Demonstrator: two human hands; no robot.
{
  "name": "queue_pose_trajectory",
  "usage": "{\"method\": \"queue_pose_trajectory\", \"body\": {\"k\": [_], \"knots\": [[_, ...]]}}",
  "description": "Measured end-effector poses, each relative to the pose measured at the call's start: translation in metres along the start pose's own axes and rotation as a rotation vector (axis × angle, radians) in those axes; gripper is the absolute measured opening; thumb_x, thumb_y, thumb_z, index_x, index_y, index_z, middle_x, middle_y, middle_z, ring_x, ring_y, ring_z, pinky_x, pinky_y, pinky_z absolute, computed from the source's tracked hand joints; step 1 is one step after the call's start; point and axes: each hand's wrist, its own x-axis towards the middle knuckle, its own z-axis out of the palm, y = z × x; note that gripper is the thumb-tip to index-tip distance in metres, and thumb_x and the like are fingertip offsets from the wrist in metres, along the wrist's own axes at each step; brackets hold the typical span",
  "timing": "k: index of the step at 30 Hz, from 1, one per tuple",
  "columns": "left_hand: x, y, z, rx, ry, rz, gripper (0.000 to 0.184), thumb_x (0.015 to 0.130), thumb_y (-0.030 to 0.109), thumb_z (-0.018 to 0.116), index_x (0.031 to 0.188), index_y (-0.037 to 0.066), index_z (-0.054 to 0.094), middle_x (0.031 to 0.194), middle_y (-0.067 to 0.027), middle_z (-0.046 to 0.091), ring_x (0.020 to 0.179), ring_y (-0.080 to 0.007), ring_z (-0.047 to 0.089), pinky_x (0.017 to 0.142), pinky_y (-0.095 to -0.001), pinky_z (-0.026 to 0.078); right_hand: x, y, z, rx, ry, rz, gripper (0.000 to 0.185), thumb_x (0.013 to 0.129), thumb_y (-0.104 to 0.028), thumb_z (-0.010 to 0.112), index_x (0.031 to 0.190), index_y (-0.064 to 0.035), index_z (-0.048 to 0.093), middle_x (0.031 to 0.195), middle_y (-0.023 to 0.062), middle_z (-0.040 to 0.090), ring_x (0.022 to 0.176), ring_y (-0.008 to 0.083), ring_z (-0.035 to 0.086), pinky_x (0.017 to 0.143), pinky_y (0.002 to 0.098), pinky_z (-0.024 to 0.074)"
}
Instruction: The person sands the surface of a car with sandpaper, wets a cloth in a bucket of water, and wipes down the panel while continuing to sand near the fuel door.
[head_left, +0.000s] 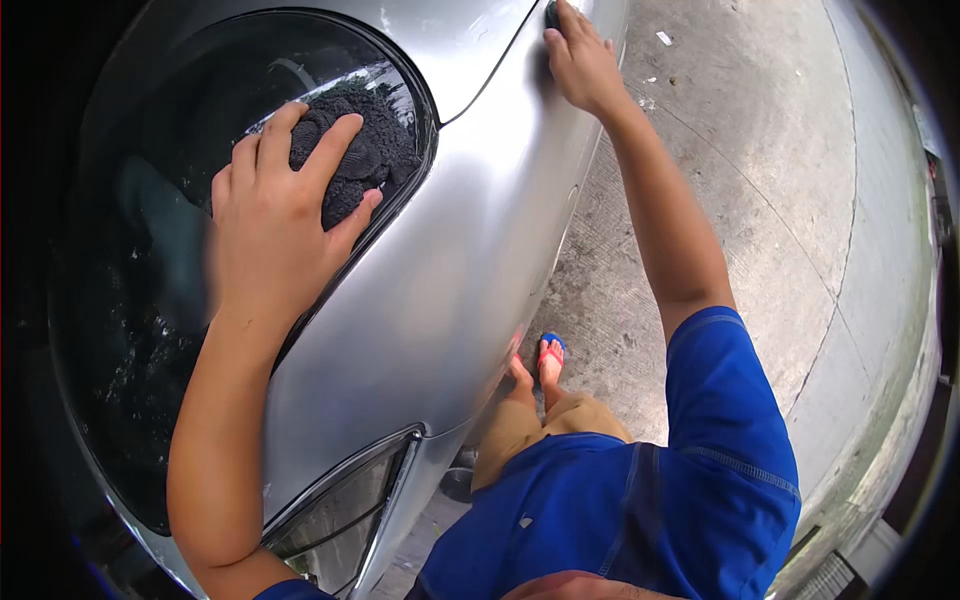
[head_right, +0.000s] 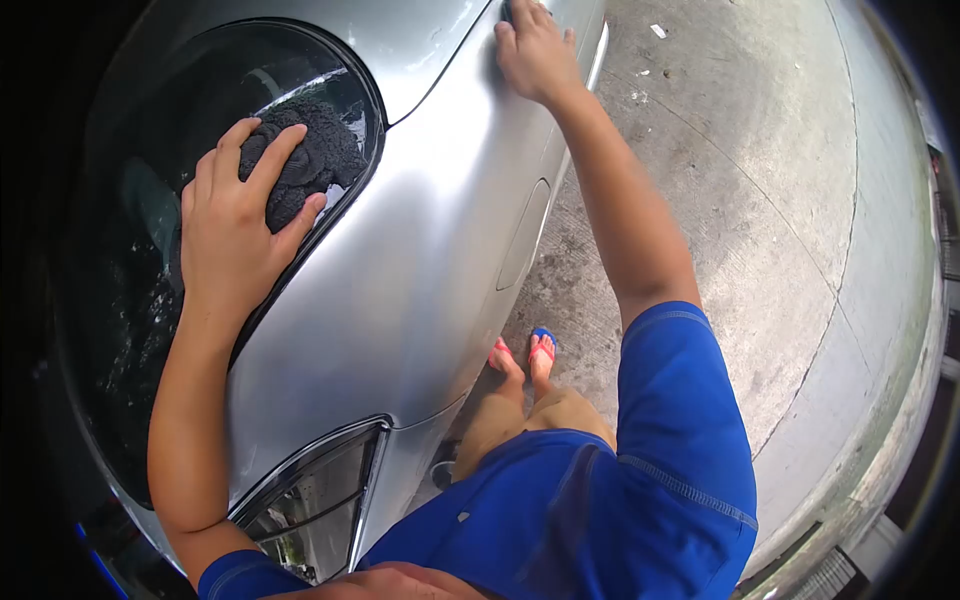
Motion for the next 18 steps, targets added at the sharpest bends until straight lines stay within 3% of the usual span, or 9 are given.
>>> {"method": "queue_pose_trajectory", "body": {"k": [1,3,5,7,9,11,12,14,18], "knots": [[-0.002,-0.001,0.000,0.002,0.003,0.009,0.061,0.090,0.038,0.085,0.147,0.026,0.068,0.152,-0.0133,0.058,0.131,-0.0363,0.060,0.107,-0.0503,0.049,0.011,0.003,-0.019,0.207,0.011,0.070,0.076,0.113,-0.048,0.044,0.170,0.0010,0.032,0.175,0.0292,0.031,0.165,0.0384,0.029,0.134,0.0563,0.0217],[-0.001,-0.003,0.000,-0.003,0.008,0.007,0.063,0.090,0.038,0.086,0.149,0.026,0.068,0.154,-0.0134,0.057,0.133,-0.0356,0.060,0.107,-0.0500,0.049,-0.015,-0.040,-0.060,0.627,0.074,0.182,0.057,0.107,-0.025,0.046,0.161,-0.0067,0.051,0.156,0.0235,0.057,0.149,0.0367,0.055,0.119,0.0614,0.0462],[0.009,-0.002,-0.005,0.021,0.036,-0.002,0.062,0.090,0.039,0.085,0.148,0.026,0.068,0.159,-0.0120,0.055,0.142,-0.0347,0.054,0.118,-0.0508,0.042,-0.043,-0.070,-0.078,0.982,0.270,0.194,0.057,0.102,-0.021,0.049,0.156,-0.0061,0.055,0.150,0.0211,0.060,0.137,0.0335,0.065,0.110,0.0592,0.0566],[0.015,-0.002,-0.009,0.115,0.126,0.049,0.061,0.090,0.040,0.084,0.147,0.027,0.068,0.162,-0.0113,0.053,0.148,-0.0345,0.050,0.126,-0.0515,0.035,-0.090,-0.082,-0.074,1.225,0.153,0.294,0.059,0.099,-0.026,0.053,0.155,-0.0056,0.055,0.150,0.0218,0.059,0.134,0.0383,0.066,0.106,0.0625,0.0623],[0.015,0.007,-0.019,0.131,0.074,0.193,0.068,0.090,0.047,0.082,0.149,0.017,0.067,0.170,-0.0092,0.047,0.160,-0.0327,0.037,0.136,-0.0545,0.019,-0.138,-0.086,-0.061,1.367,0.057,0.398,0.057,0.105,-0.036,0.056,0.153,-0.0047,0.055,0.148,0.0204,0.061,0.134,0.0393,0.066,0.098,0.0616,0.0663],[0.012,0.029,-0.015,0.180,0.014,0.424,0.072,0.090,0.051,0.081,0.149,0.012,0.066,0.173,-0.0088,0.044,0.164,-0.0319,0.033,0.137,-0.0560,0.015,-0.172,-0.089,-0.051,1.326,0.068,0.527,0.055,0.107,-0.030,0.063,0.154,-0.0022,0.052,0.140,0.0191,0.065,0.123,0.0349,0.072,0.088,0.0539,0.0700],[0.010,0.044,-0.021,0.165,-0.189,0.477,0.085,0.093,0.058,0.075,0.155,0.003,0.059,0.175,-0.0124,0.042,0.166,-0.0305,0.029,0.138,-0.0556,0.013,-0.182,-0.098,-0.051,1.226,0.073,0.610,0.056,0.105,-0.019,0.068,0.155,-0.0012,0.050,0.135,0.0205,0.066,0.116,0.0329,0.074,0.083,0.0466,0.0715],[0.015,0.077,0.010,0.335,-0.400,0.466,0.096,0.097,0.065,0.067,0.164,0.001,0.047,0.176,-0.0177,0.038,0.167,-0.0309,0.027,0.138,-0.0530,0.013,-0.194,-0.101,-0.049,1.070,0.073,0.716,0.054,0.102,-0.008,0.072,0.151,0.0027,0.051,0.129,0.0191,0.068,0.108,0.0282,0.076,0.075,0.0387,0.0718],[0.094,0.115,0.080,0.048,-0.330,0.280,0.108,0.100,0.069,0.060,0.172,-0.003,0.026,0.181,-0.0209,0.023,0.169,-0.0332,0.021,0.138,-0.0493,0.015,-0.201,-0.074,-0.050,0.824,-0.008,0.646,0.036,0.102,-0.007,0.075,0.133,0.0069,0.060,0.115,0.0154,0.073,0.095,0.0223,0.077,0.069,0.0358,0.0707]]}}
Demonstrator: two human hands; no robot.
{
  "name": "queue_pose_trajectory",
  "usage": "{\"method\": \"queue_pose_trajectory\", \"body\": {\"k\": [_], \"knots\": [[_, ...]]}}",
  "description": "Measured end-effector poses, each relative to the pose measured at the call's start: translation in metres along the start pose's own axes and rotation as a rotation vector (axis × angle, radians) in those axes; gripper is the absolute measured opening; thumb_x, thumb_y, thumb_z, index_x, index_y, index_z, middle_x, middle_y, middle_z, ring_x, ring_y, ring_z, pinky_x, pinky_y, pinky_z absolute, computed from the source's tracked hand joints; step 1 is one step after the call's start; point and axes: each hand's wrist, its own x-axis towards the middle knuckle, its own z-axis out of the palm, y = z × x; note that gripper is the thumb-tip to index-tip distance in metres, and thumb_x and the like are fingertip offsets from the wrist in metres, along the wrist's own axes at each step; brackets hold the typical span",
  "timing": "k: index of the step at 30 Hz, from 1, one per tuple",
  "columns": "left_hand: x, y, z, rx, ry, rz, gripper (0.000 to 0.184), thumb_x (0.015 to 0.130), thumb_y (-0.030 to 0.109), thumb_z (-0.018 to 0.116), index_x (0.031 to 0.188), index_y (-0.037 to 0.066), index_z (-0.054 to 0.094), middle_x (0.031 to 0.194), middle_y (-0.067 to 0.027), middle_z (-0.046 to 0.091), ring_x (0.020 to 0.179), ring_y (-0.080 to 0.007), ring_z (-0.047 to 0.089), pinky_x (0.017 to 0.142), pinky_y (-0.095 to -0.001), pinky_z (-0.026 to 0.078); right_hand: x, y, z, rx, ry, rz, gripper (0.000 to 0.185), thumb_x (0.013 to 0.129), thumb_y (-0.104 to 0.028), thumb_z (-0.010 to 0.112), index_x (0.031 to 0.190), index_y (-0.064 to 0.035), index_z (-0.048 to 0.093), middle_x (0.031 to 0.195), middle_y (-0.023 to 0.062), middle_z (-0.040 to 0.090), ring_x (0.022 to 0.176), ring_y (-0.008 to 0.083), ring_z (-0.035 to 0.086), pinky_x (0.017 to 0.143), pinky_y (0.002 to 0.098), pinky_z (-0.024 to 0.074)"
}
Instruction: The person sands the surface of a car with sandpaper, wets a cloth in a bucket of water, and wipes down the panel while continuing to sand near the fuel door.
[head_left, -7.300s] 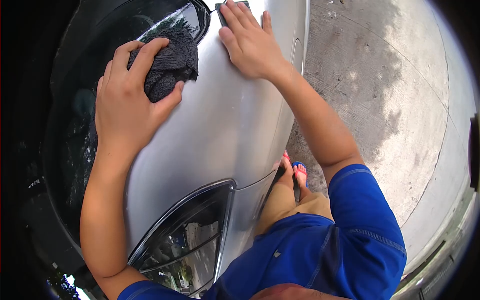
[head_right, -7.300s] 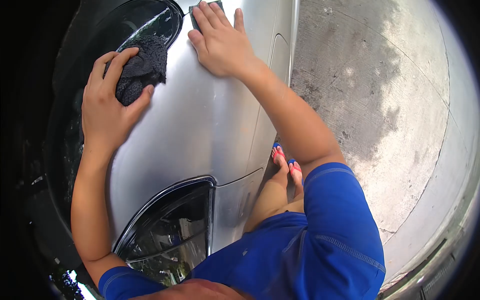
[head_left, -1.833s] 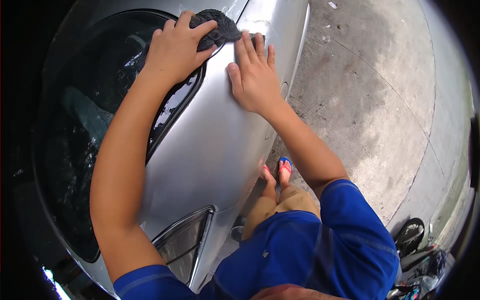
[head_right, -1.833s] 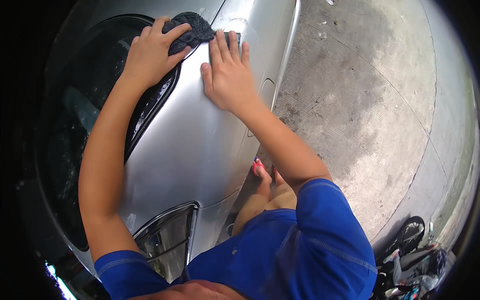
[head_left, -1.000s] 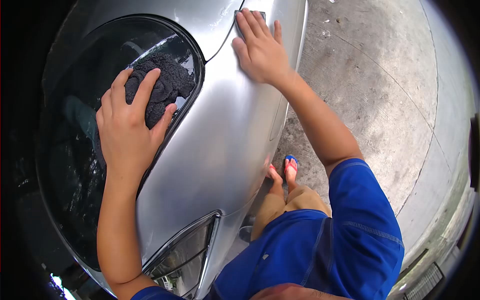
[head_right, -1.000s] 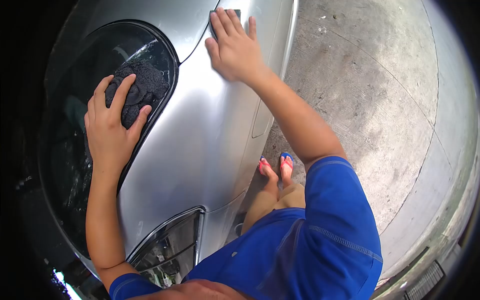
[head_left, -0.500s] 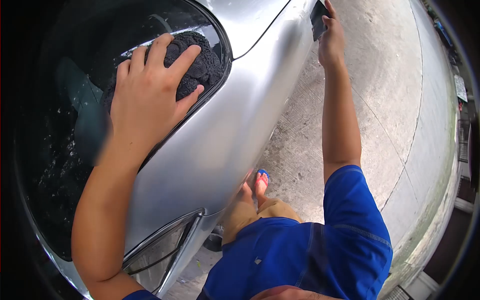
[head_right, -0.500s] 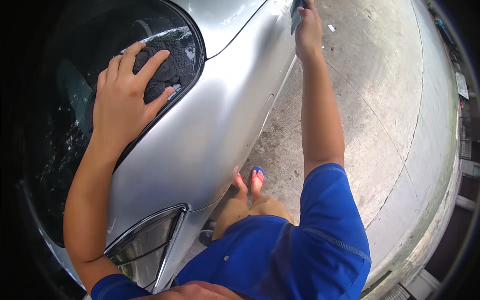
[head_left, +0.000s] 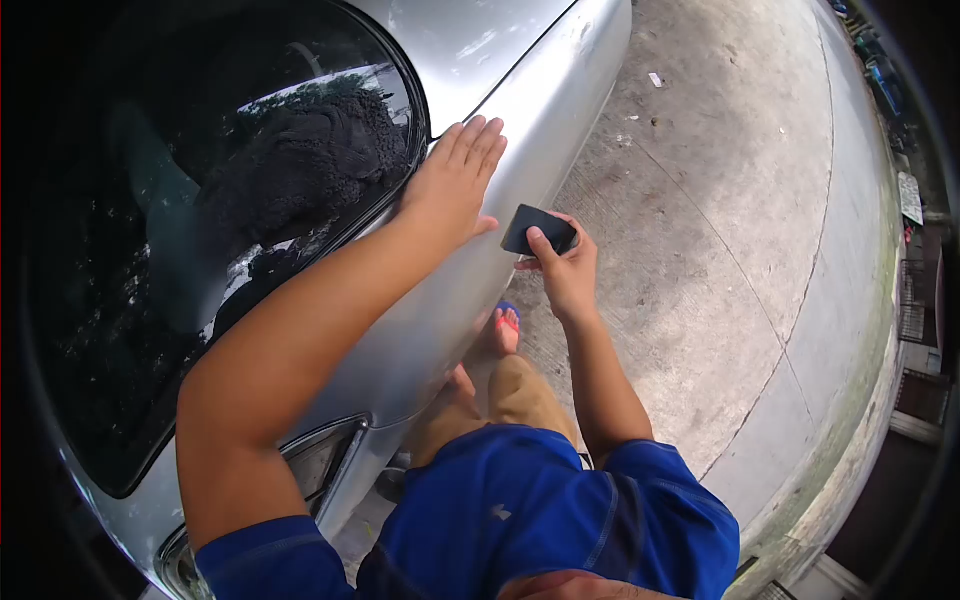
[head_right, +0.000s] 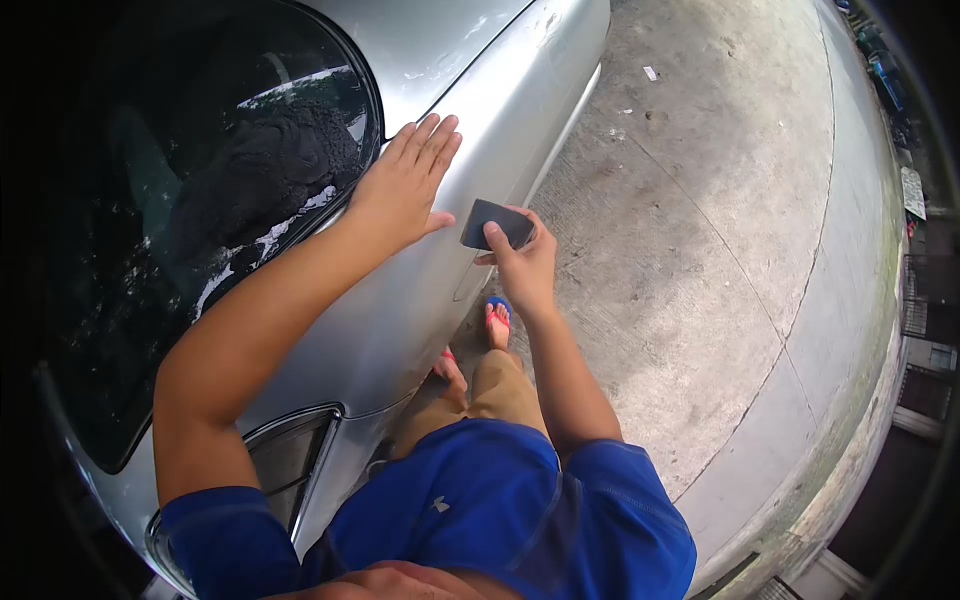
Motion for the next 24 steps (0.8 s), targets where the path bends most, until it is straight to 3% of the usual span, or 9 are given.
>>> {"method": "queue_pose_trajectory", "body": {"k": [5,8,11,14,16,17,20,21,24], "knots": [[0.112,-0.009,0.017,-0.148,0.255,-0.106,0.102,0.104,0.064,0.057,0.172,-0.005,0.023,0.181,-0.0230,0.021,0.169,-0.0354,0.020,0.138,-0.0465,0.016,0.037,-0.012,-0.012,-0.017,0.040,-0.153,0.027,0.103,-0.014,0.078,0.117,0.0057,0.065,0.102,0.0127,0.075,0.086,0.0174,0.076,0.067,0.0324,0.0668],[0.102,-0.009,0.010,-0.198,0.204,-0.095,0.104,0.101,0.061,0.063,0.171,-0.005,0.024,0.181,-0.0227,0.021,0.169,-0.0351,0.019,0.138,-0.0458,0.018,0.067,-0.041,-0.018,-0.108,0.046,-0.206,0.027,0.102,-0.019,0.081,0.111,0.0035,0.069,0.096,0.0084,0.076,0.084,0.0140,0.074,0.067,0.0298,0.0613],[0.062,-0.022,-0.012,-0.216,0.091,-0.033,0.107,0.098,0.061,0.067,0.171,-0.004,0.025,0.181,-0.0216,0.021,0.169,-0.0350,0.019,0.138,-0.0455,0.018,0.106,-0.082,-0.003,-0.317,0.070,-0.369,0.025,0.100,-0.020,0.083,0.107,0.0004,0.072,0.094,0.0096,0.077,0.081,0.0168,0.075,0.069,0.0327,0.0597],[0.003,-0.029,-0.035,-0.166,-0.089,0.048,0.110,0.094,0.063,0.071,0.171,-0.003,0.028,0.181,-0.0203,0.023,0.169,-0.0345,0.020,0.137,-0.0453,0.019,0.159,-0.099,0.024,-0.688,0.039,-0.802,0.024,0.093,-0.022,0.087,0.101,-0.0043,0.073,0.095,0.0124,0.076,0.083,0.0330,0.074,0.076,0.0400,0.0578],[-0.029,-0.039,-0.053,-0.159,-0.168,0.100,0.109,0.094,0.062,0.071,0.171,-0.004,0.029,0.180,-0.0206,0.024,0.169,-0.0345,0.020,0.137,-0.0456,0.018,0.221,-0.112,0.034,-0.833,0.162,-0.955,0.024,0.091,-0.022,0.087,0.095,-0.0055,0.070,0.093,0.0105,0.074,0.088,0.0344,0.069,0.076,0.0445,0.0554],[-0.035,-0.043,-0.059,-0.165,-0.207,0.128,0.109,0.094,0.061,0.072,0.170,-0.004,0.029,0.180,-0.0207,0.025,0.169,-0.0345,0.021,0.137,-0.0457,0.018,0.240,-0.121,0.037,-0.827,0.228,-0.988,0.024,0.090,-0.022,0.087,0.093,-0.0059,0.070,0.092,0.0110,0.074,0.089,0.0345,0.067,0.076,0.0459,0.0547],[-0.028,-0.047,-0.063,-0.180,-0.183,0.146,0.108,0.093,0.060,0.073,0.170,-0.004,0.031,0.180,-0.0216,0.025,0.169,-0.0348,0.021,0.138,-0.0462,0.017,0.231,-0.112,0.045,-0.650,0.156,-0.650,0.026,0.088,-0.024,0.088,0.092,-0.0065,0.069,0.092,0.0119,0.074,0.092,0.0355,0.066,0.080,0.0478,0.0533],[-0.024,-0.049,-0.061,-0.182,-0.176,0.147,0.108,0.093,0.060,0.073,0.169,-0.004,0.032,0.180,-0.0217,0.025,0.169,-0.0349,0.021,0.138,-0.0466,0.017,0.197,-0.098,0.056,-0.710,0.125,-0.768,0.030,0.085,-0.027,0.091,0.089,-0.0066,0.069,0.092,0.0133,0.072,0.094,0.0358,0.064,0.083,0.0493,0.0509],[-0.030,-0.046,-0.051,-0.166,-0.150,0.168,0.108,0.093,0.060,0.073,0.169,-0.005,0.033,0.180,-0.0217,0.025,0.169,-0.0351,0.020,0.138,-0.0476,0.016,0.196,-0.092,0.060,-0.768,0.157,-0.846,0.029,0.086,-0.027,0.090,0.089,-0.0053,0.072,0.095,0.0153,0.068,0.093,0.0358,0.065,0.083,0.0491,0.0501]]}}
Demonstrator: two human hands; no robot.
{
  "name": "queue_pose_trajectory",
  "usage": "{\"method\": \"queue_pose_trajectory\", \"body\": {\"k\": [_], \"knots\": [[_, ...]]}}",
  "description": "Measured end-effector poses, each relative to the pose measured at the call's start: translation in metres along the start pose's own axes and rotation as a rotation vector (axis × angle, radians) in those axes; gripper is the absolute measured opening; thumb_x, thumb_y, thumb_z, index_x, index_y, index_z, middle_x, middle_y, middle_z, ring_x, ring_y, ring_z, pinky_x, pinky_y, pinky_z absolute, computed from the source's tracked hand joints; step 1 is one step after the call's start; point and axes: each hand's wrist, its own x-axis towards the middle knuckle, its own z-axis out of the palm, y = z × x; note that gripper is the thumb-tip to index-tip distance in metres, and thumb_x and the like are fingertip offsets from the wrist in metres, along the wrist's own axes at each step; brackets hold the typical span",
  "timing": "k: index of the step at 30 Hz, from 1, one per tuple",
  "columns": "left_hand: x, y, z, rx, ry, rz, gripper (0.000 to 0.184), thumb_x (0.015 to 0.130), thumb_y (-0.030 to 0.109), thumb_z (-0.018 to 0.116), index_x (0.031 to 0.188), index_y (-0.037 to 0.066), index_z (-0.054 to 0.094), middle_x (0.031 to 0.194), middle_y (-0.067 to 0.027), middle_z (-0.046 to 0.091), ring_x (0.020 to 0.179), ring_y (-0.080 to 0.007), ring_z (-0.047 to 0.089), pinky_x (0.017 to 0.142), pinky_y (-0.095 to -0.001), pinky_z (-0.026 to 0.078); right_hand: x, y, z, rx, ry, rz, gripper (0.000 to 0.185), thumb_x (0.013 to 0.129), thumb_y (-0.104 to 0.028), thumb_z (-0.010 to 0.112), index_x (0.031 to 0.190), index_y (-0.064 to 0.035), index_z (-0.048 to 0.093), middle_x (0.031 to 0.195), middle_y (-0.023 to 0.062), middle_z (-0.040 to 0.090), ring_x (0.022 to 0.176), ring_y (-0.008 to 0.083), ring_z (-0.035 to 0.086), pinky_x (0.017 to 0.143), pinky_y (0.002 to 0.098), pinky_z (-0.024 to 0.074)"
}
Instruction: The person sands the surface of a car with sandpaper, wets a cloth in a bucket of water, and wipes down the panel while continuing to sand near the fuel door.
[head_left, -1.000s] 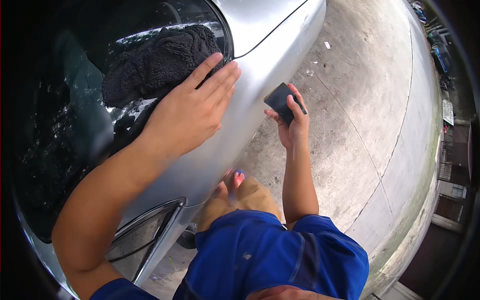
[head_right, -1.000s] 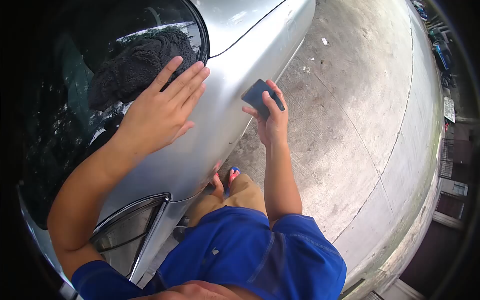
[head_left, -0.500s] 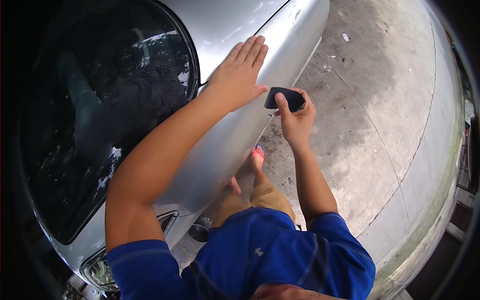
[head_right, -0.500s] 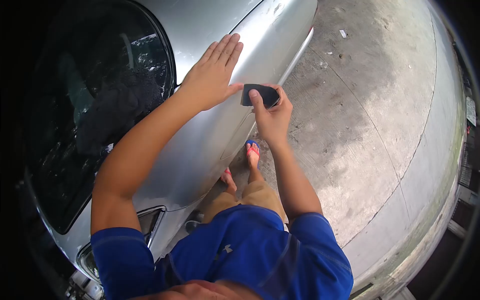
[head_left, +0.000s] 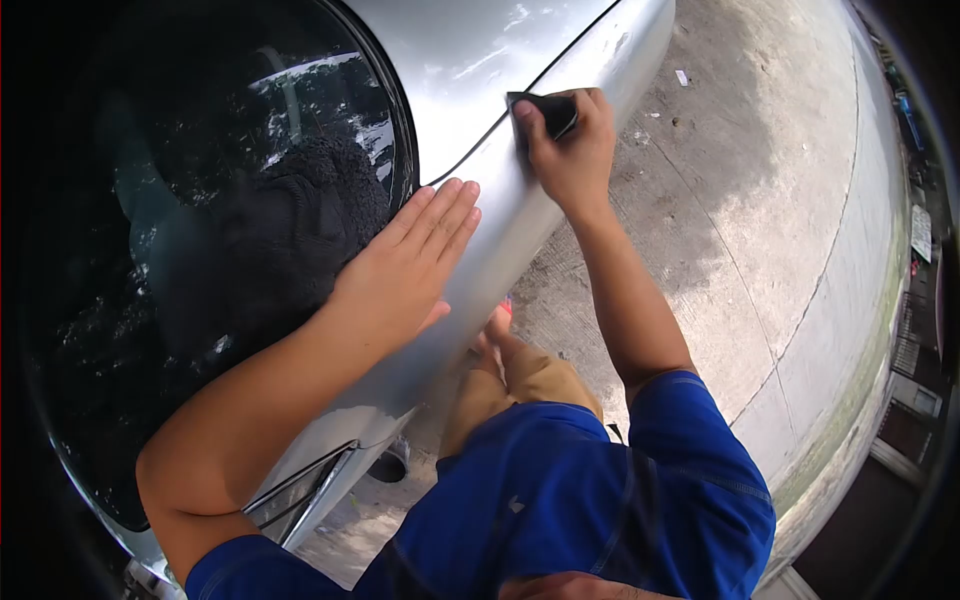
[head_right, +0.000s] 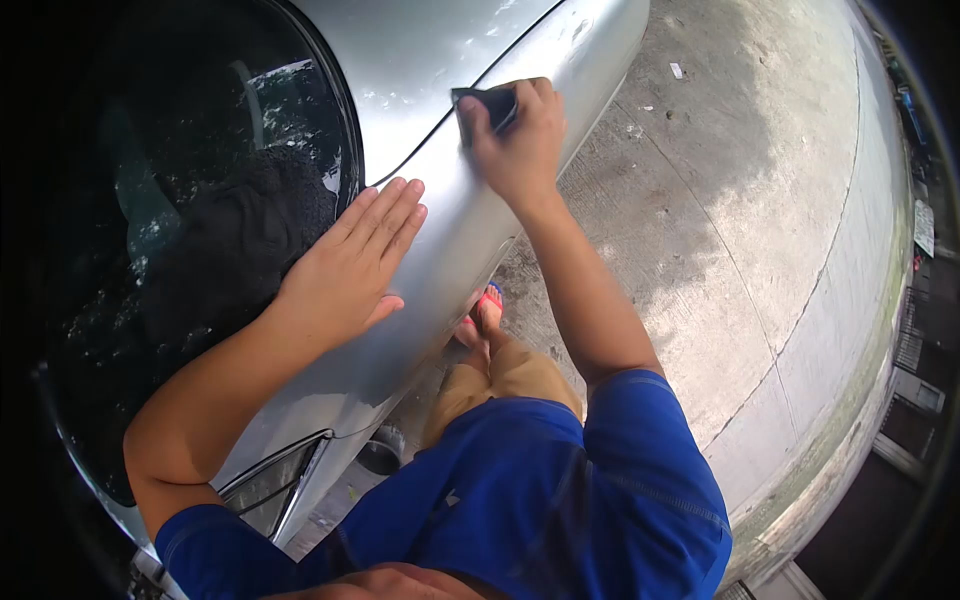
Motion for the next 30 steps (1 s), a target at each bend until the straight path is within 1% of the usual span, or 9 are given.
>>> {"method": "queue_pose_trajectory", "body": {"k": [3,5,8,12,13,19,22,27,30], "knots": [[-0.002,0.003,0.010,0.058,0.045,0.001,0.108,0.092,0.061,0.073,0.169,-0.004,0.033,0.180,-0.0216,0.025,0.169,-0.0352,0.020,0.138,-0.0480,0.014,0.058,0.012,-0.010,0.097,-0.040,0.411,0.035,0.091,-0.031,0.090,0.094,0.0001,0.076,0.091,0.0173,0.076,0.081,0.0299,0.074,0.079,0.0418,0.0575],[0.001,0.000,0.011,0.094,0.057,-0.006,0.109,0.093,0.062,0.073,0.169,-0.004,0.033,0.180,-0.0221,0.025,0.169,-0.0355,0.019,0.138,-0.0481,0.013,-0.006,-0.008,-0.001,-0.011,-0.031,0.191,0.030,0.089,-0.027,0.088,0.090,-0.0023,0.070,0.094,0.0162,0.073,0.094,0.0370,0.069,0.086,0.0459,0.0547],[0.002,0.001,0.007,0.112,0.045,-0.017,0.109,0.093,0.061,0.073,0.170,-0.004,0.032,0.180,-0.0231,0.025,0.169,-0.0357,0.019,0.138,-0.0479,0.013,-0.019,-0.012,-0.002,-0.110,0.004,0.056,0.032,0.090,-0.029,0.089,0.092,0.0001,0.075,0.084,0.0189,0.076,0.085,0.0326,0.078,0.080,0.0404,0.0586],[0.002,0.010,0.030,0.122,0.104,-0.046,0.109,0.093,0.061,0.073,0.169,-0.005,0.032,0.180,-0.0235,0.024,0.169,-0.0357,0.018,0.138,-0.0481,0.012,0.036,0.002,0.007,-0.032,0.060,0.205,0.033,0.092,-0.028,0.086,0.093,0.0021,0.075,0.081,0.0194,0.078,0.075,0.0350,0.077,0.074,0.0414,0.0593],[0.004,0.011,0.031,0.144,0.110,-0.055,0.109,0.093,0.061,0.073,0.169,-0.005,0.032,0.180,-0.0234,0.024,0.169,-0.0356,0.018,0.138,-0.0481,0.012,0.002,-0.010,0.006,-0.062,-0.024,0.219,0.029,0.089,-0.023,0.088,0.091,-0.0002,0.070,0.096,0.0242,0.076,0.106,0.0406,0.073,0.090,0.0446,0.0557],[-0.001,0.012,0.026,0.165,0.058,-0.044,0.107,0.094,0.061,0.071,0.170,-0.005,0.032,0.180,-0.0228,0.023,0.169,-0.0355,0.017,0.138,-0.0481,0.012,0.059,0.046,0.005,-0.076,0.105,0.258,0.034,0.090,-0.030,0.089,0.092,-0.0005,0.071,0.087,0.0190,0.078,0.084,0.0353,0.078,0.080,0.0410,0.0597],[0.001,0.011,0.024,0.170,0.061,-0.049,0.107,0.094,0.061,0.071,0.170,-0.004,0.031,0.180,-0.0227,0.023,0.169,-0.0356,0.017,0.138,-0.0483,0.011,-0.004,0.008,0.010,-0.084,0.058,0.026,0.027,0.090,-0.024,0.086,0.089,-0.0046,0.067,0.087,0.0175,0.070,0.089,0.0383,0.067,0.082,0.0481,0.0529],[-0.005,0.017,0.031,0.150,0.052,-0.040,0.108,0.094,0.062,0.072,0.169,-0.004,0.032,0.180,-0.0230,0.024,0.169,-0.0359,0.018,0.138,-0.0487,0.011,0.048,0.030,0.006,-0.033,0.044,0.188,0.031,0.090,-0.028,0.087,0.089,-0.0014,0.071,0.087,0.0201,0.075,0.089,0.0354,0.077,0.084,0.0427,0.0581],[-0.004,0.012,0.035,0.157,0.091,-0.044,0.109,0.093,0.062,0.072,0.169,-0.004,0.032,0.180,-0.0231,0.024,0.169,-0.0359,0.018,0.138,-0.0488,0.011,-0.019,-0.005,0.009,-0.124,0.016,0.003,0.031,0.089,-0.025,0.087,0.089,0.0011,0.071,0.085,0.0217,0.075,0.083,0.0395,0.075,0.076,0.0471,0.0574]]}}
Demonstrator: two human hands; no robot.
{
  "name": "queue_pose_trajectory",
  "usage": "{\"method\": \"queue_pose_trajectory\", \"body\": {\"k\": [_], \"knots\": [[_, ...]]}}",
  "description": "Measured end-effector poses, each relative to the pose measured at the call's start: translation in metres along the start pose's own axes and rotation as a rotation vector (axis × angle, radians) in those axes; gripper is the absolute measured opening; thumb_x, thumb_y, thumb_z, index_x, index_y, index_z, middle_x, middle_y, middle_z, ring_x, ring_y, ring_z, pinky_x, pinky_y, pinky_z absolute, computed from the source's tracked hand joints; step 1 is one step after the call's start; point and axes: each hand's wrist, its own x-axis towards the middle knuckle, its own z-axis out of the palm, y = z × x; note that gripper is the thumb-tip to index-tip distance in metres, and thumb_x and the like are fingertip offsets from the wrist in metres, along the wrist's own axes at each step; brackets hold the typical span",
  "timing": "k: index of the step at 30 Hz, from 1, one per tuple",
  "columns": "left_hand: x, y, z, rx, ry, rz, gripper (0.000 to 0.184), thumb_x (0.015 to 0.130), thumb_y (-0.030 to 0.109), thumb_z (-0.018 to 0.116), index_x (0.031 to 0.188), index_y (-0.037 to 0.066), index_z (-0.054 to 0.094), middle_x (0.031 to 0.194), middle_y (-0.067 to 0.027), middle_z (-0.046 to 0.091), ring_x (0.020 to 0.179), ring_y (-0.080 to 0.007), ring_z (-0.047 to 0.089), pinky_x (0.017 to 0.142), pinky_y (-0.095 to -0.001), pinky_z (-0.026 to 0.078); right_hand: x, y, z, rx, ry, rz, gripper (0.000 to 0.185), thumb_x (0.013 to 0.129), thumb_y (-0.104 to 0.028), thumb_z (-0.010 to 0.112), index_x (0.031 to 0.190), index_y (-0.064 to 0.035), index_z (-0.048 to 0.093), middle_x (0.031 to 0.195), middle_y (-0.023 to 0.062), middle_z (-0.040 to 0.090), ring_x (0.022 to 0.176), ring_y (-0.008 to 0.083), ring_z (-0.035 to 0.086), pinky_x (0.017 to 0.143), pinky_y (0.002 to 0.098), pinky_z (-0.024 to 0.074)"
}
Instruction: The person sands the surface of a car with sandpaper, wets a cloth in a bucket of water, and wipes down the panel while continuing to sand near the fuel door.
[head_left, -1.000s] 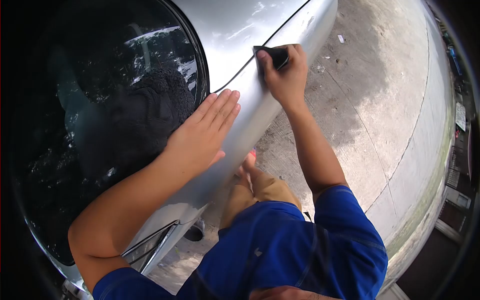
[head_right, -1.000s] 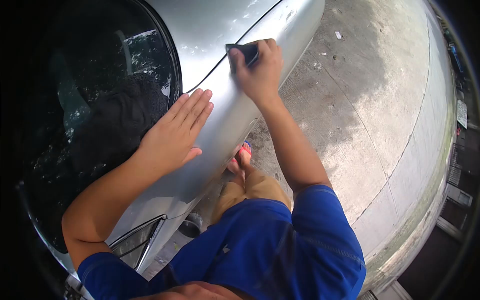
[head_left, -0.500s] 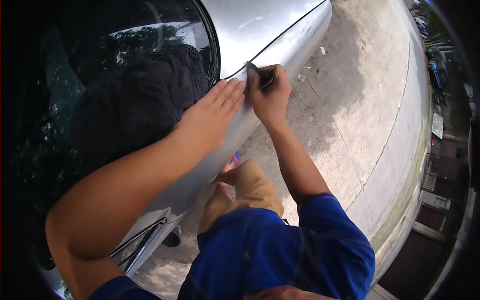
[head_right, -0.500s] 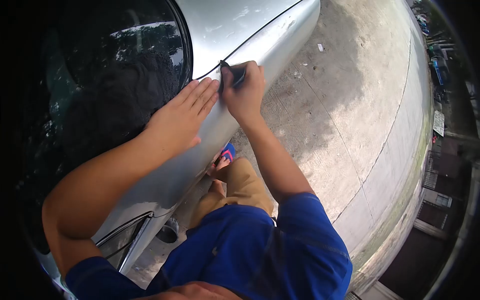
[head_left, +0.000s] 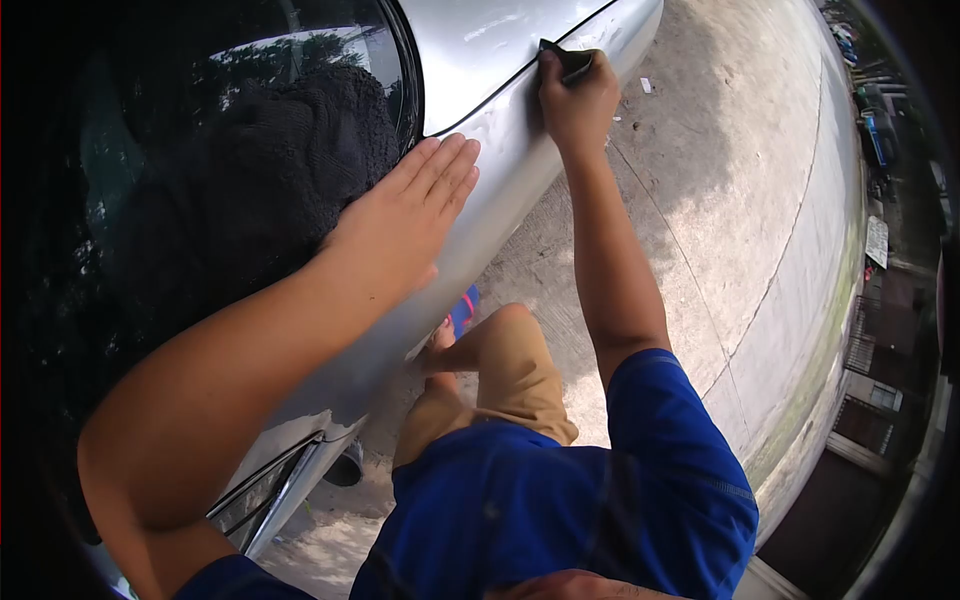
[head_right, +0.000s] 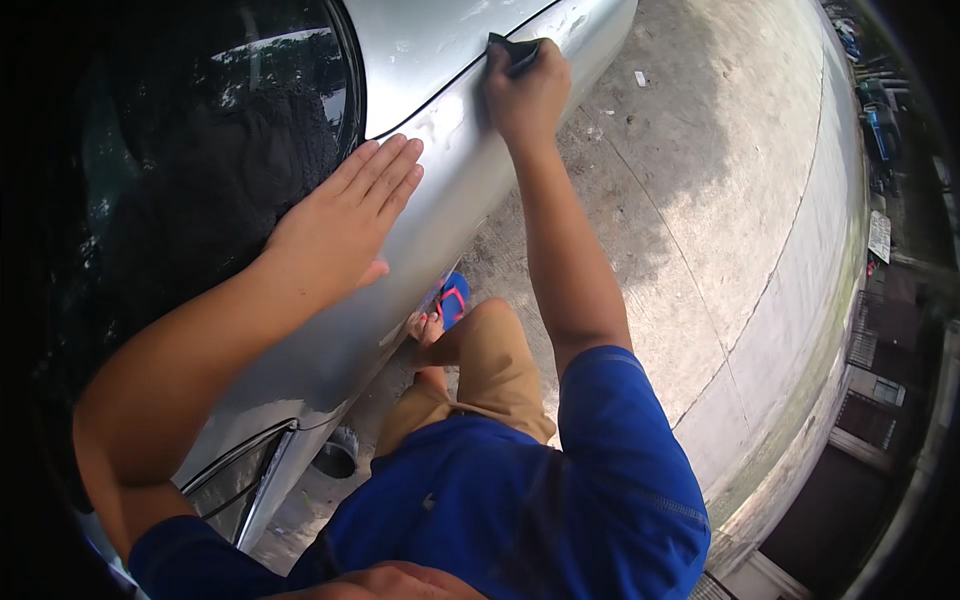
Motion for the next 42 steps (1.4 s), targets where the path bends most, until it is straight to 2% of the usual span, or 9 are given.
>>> {"method": "queue_pose_trajectory", "body": {"k": [5,11,14,20,25,29,31,33,42], "knots": [[0.003,0.000,-0.006,0.040,-0.003,-0.014,0.109,0.092,0.062,0.073,0.169,-0.004,0.033,0.180,-0.0230,0.024,0.169,-0.0361,0.019,0.139,-0.0490,0.012,0.061,0.025,0.001,0.053,0.011,0.134,0.029,0.089,-0.022,0.086,0.087,0.0002,0.068,0.085,0.0208,0.073,0.089,0.0424,0.072,0.083,0.0489,0.0554],[0.017,-0.002,-0.005,0.096,0.021,-0.033,0.110,0.093,0.064,0.071,0.170,-0.004,0.031,0.181,-0.0230,0.022,0.169,-0.0361,0.017,0.139,-0.0486,0.010,-0.005,-0.009,-0.009,0.103,-0.111,-0.090,0.027,0.091,-0.022,0.085,0.089,-0.0017,0.067,0.088,0.0176,0.071,0.087,0.0383,0.068,0.082,0.0482,0.0534],[0.013,-0.001,-0.012,0.019,-0.039,-0.032,0.112,0.093,0.064,0.070,0.171,-0.004,0.029,0.181,-0.0228,0.020,0.170,-0.0359,0.014,0.139,-0.0484,0.008,0.089,0.038,-0.003,-0.006,-0.016,0.112,0.035,0.093,-0.029,0.086,0.091,0.0028,0.072,0.083,0.0213,0.077,0.079,0.0359,0.079,0.075,0.0439,0.0598],[0.022,-0.004,-0.016,0.048,-0.042,-0.034,0.113,0.092,0.065,0.070,0.171,-0.004,0.027,0.182,-0.0222,0.019,0.170,-0.0358,0.012,0.139,-0.0481,0.007,0.026,0.001,-0.004,0.012,-0.044,-0.043,0.031,0.089,-0.026,0.088,0.090,-0.0022,0.068,0.095,0.0213,0.077,0.095,0.0402,0.076,0.082,0.0456,0.0577],[0.013,0.001,-0.009,0.030,-0.056,-0.033,0.113,0.093,0.064,0.070,0.171,-0.004,0.027,0.182,-0.0219,0.019,0.170,-0.0353,0.012,0.139,-0.0482,0.006,0.078,0.036,-0.010,0.065,-0.020,0.166,0.029,0.093,-0.023,0.084,0.086,-0.0009,0.067,0.085,0.0182,0.072,0.083,0.0382,0.070,0.080,0.0462,0.0548],[0.018,0.000,-0.011,0.002,-0.046,-0.051,0.113,0.093,0.064,0.070,0.172,-0.004,0.026,0.182,-0.0217,0.018,0.170,-0.0350,0.011,0.139,-0.0483,0.007,0.018,0.014,-0.017,-0.011,-0.057,-0.203,0.029,0.093,-0.024,0.086,0.093,0.0005,0.072,0.083,0.0181,0.078,0.079,0.0303,0.078,0.077,0.0391,0.0592],[0.009,0.006,-0.006,0.010,-0.057,-0.031,0.112,0.094,0.064,0.069,0.172,-0.004,0.026,0.182,-0.0217,0.017,0.170,-0.0351,0.011,0.139,-0.0484,0.007,0.082,0.037,-0.006,0.008,-0.029,0.098,0.030,0.095,-0.025,0.085,0.094,0.0017,0.072,0.084,0.0193,0.078,0.076,0.0321,0.078,0.074,0.0416,0.0596],[0.014,0.001,-0.013,0.002,-0.058,-0.033,0.112,0.094,0.064,0.069,0.172,-0.004,0.025,0.182,-0.0217,0.016,0.171,-0.0352,0.011,0.139,-0.0483,0.007,0.073,0.027,0.002,0.020,0.040,0.106,0.025,0.092,-0.018,0.083,0.090,0.0016,0.068,0.080,0.0177,0.074,0.088,0.0404,0.071,0.083,0.0491,0.0559],[0.012,-0.005,-0.016,-0.064,-0.106,-0.003,0.112,0.094,0.063,0.070,0.172,-0.004,0.025,0.183,-0.0219,0.015,0.171,-0.0349,0.010,0.139,-0.0482,0.007,0.034,0.010,-0.006,0.110,-0.054,0.096,0.022,0.087,-0.014,0.086,0.087,-0.0030,0.066,0.093,0.0151,0.071,0.094,0.0396,0.068,0.084,0.0470,0.0524]]}}
